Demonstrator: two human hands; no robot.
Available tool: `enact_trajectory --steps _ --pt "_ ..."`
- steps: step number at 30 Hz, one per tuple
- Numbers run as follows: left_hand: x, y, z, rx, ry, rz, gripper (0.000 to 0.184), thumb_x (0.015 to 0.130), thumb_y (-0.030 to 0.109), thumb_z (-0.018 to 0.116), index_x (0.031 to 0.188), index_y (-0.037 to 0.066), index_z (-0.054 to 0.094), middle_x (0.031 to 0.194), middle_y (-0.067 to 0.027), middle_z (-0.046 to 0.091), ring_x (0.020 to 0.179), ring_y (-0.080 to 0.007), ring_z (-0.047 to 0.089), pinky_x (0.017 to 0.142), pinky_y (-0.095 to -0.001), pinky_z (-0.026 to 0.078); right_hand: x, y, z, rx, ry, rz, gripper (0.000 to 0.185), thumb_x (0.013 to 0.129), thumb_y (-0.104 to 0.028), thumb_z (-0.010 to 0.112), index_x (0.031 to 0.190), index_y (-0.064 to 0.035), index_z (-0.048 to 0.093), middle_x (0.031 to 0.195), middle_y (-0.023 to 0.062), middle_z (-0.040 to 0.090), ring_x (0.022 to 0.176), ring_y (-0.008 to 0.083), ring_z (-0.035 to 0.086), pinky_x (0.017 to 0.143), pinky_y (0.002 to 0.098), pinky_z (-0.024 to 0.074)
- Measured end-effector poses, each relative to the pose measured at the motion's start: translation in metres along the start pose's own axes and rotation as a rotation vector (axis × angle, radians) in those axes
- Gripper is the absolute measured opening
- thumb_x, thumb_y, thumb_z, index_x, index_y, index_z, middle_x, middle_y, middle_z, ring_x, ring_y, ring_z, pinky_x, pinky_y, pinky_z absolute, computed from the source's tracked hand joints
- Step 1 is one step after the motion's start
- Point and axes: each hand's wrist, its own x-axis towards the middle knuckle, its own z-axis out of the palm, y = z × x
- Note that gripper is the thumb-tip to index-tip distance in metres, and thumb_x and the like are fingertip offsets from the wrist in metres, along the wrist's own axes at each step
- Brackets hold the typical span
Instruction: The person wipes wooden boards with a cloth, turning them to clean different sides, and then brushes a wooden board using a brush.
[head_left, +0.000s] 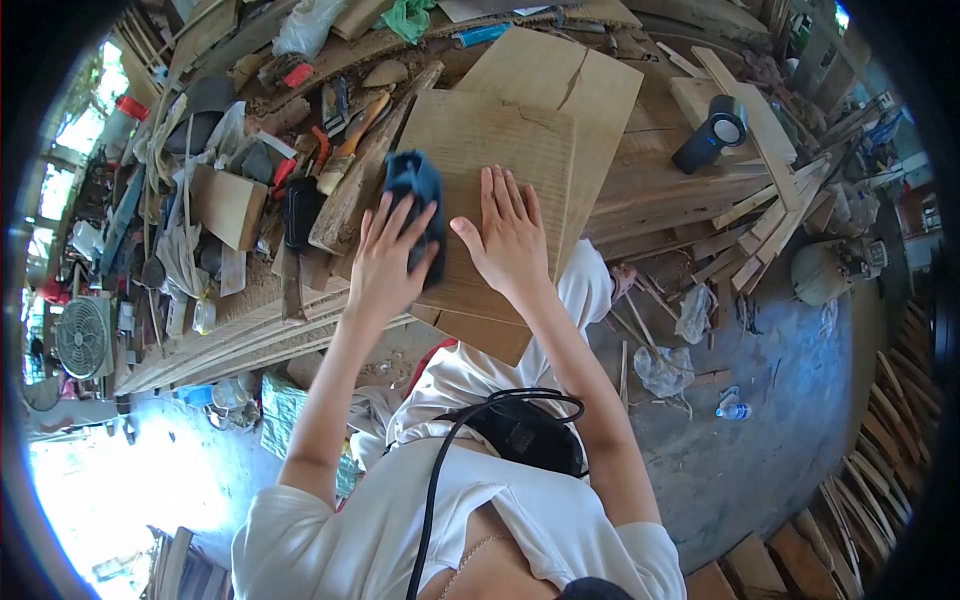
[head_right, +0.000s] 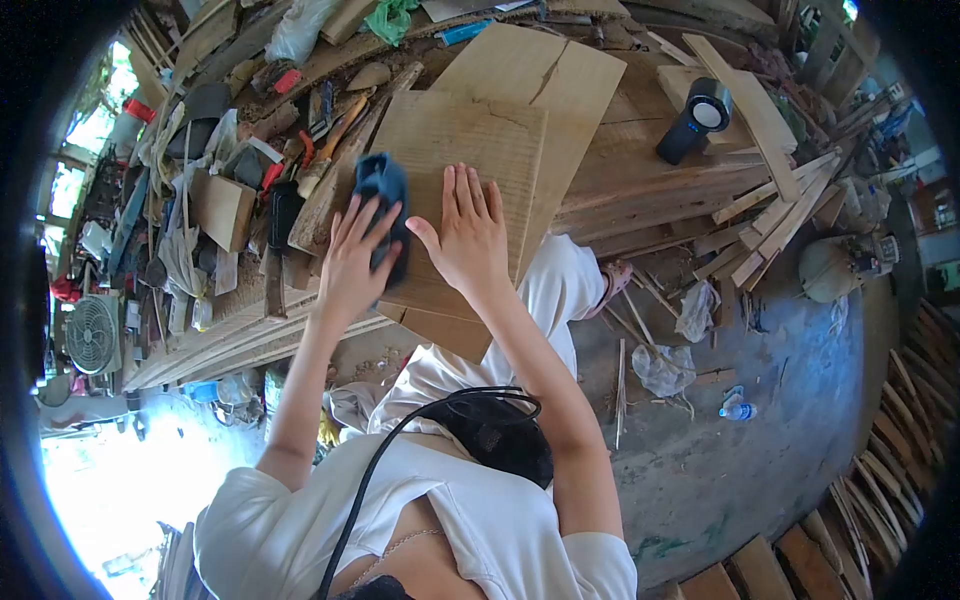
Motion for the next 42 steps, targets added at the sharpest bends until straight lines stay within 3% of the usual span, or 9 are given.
enact_trajectory --steps 5,8,12,15,19,25,29,35,42 --pt "0.003 0.005 0.008 0.099 0.038 -0.039 0.050 0.090 0.028 0.056 0.138 0.018 0.046 0.142 -0.0130 0.039 0.136 -0.0367 0.030 0.108 -0.0527 0.028 0.001 0.000 0.003 -0.052 0.028 -0.029 0.089 0.089 -0.067 0.030 0.138 0.0068 0.035 0.144 0.0200 0.038 0.137 0.0293 0.032 0.113 0.0466 0.0181" --pt "0.073 -0.015 0.038 0.127 0.057 -0.052 0.054 0.095 0.032 0.047 0.145 0.022 0.033 0.147 -0.0145 0.033 0.139 -0.0359 0.024 0.111 -0.0487 0.024 0.004 0.000 0.000 -0.037 0.036 -0.031 0.088 0.088 -0.068 0.033 0.137 0.0055 0.038 0.144 0.0200 0.038 0.136 0.0292 0.033 0.113 0.0471 0.0191" --pt "0.193 -0.037 0.071 0.151 -0.010 -0.142 0.049 0.098 0.042 0.035 0.144 0.027 0.034 0.151 -0.0109 0.028 0.141 -0.0358 0.019 0.113 -0.0486 0.020 0.004 0.001 0.003 -0.065 0.073 -0.039 0.086 0.088 -0.067 0.035 0.136 0.0036 0.042 0.143 0.0192 0.040 0.136 0.0286 0.033 0.113 0.0473 0.0201" --pt "0.210 -0.042 0.073 0.091 -0.050 -0.138 0.049 0.097 0.043 0.037 0.144 0.028 0.036 0.152 -0.0090 0.026 0.142 -0.0332 0.018 0.114 -0.0504 0.018 0.003 0.002 0.004 -0.066 0.087 -0.035 0.082 0.090 -0.065 0.034 0.135 0.0028 0.043 0.142 0.0187 0.041 0.136 0.0280 0.034 0.113 0.0469 0.0204" --pt "0.142 -0.054 0.058 -0.027 0.075 0.005 0.042 0.097 0.031 0.043 0.138 0.024 0.045 0.148 -0.0101 0.035 0.138 -0.0324 0.027 0.112 -0.0442 0.027 0.003 0.001 0.001 -0.037 0.082 -0.037 0.078 0.092 -0.062 0.033 0.134 0.0027 0.044 0.141 0.0185 0.043 0.134 0.0278 0.036 0.112 0.0462 0.0210" --pt "-0.013 -0.014 -0.003 -0.091 0.019 -0.123 0.039 0.094 0.015 0.050 0.133 0.016 0.052 0.143 -0.0110 0.042 0.135 -0.0335 0.033 0.109 -0.0422 0.031 0.003 0.002 0.000 -0.047 0.067 -0.035 0.074 0.093 -0.059 0.032 0.134 0.0008 0.045 0.142 0.0168 0.042 0.134 0.0281 0.037 0.112 0.0460 0.0218" --pt "-0.015 -0.010 -0.003 -0.026 0.002 -0.097 0.043 0.094 0.019 0.049 0.137 0.016 0.047 0.144 -0.0135 0.039 0.136 -0.0338 0.031 0.111 -0.0436 0.028 0.002 0.000 0.000 -0.075 0.049 -0.045 0.074 0.094 -0.059 0.032 0.136 0.0005 0.044 0.143 0.0164 0.041 0.135 0.0278 0.035 0.112 0.0459 0.0209" --pt "0.142 -0.045 0.057 0.061 0.009 0.031 0.048 0.098 0.035 0.039 0.144 0.024 0.036 0.148 -0.0131 0.032 0.140 -0.0305 0.025 0.112 -0.0447 0.025 0.004 0.001 0.002 -0.025 0.103 -0.045 0.076 0.092 -0.059 0.035 0.132 0.0040 0.046 0.140 0.0188 0.044 0.134 0.0294 0.036 0.112 0.0476 0.0206" --pt "0.183 -0.029 0.054 0.055 0.059 -0.103 0.051 0.090 0.053 0.048 0.135 0.030 0.048 0.142 -0.0072 0.043 0.134 -0.0294 0.036 0.110 -0.0422 0.029 0.004 0.001 0.001 -0.083 0.099 -0.053 0.065 0.095 -0.050 0.039 0.132 0.0029 0.048 0.140 0.0173 0.045 0.133 0.0276 0.038 0.111 0.0459 0.0239"
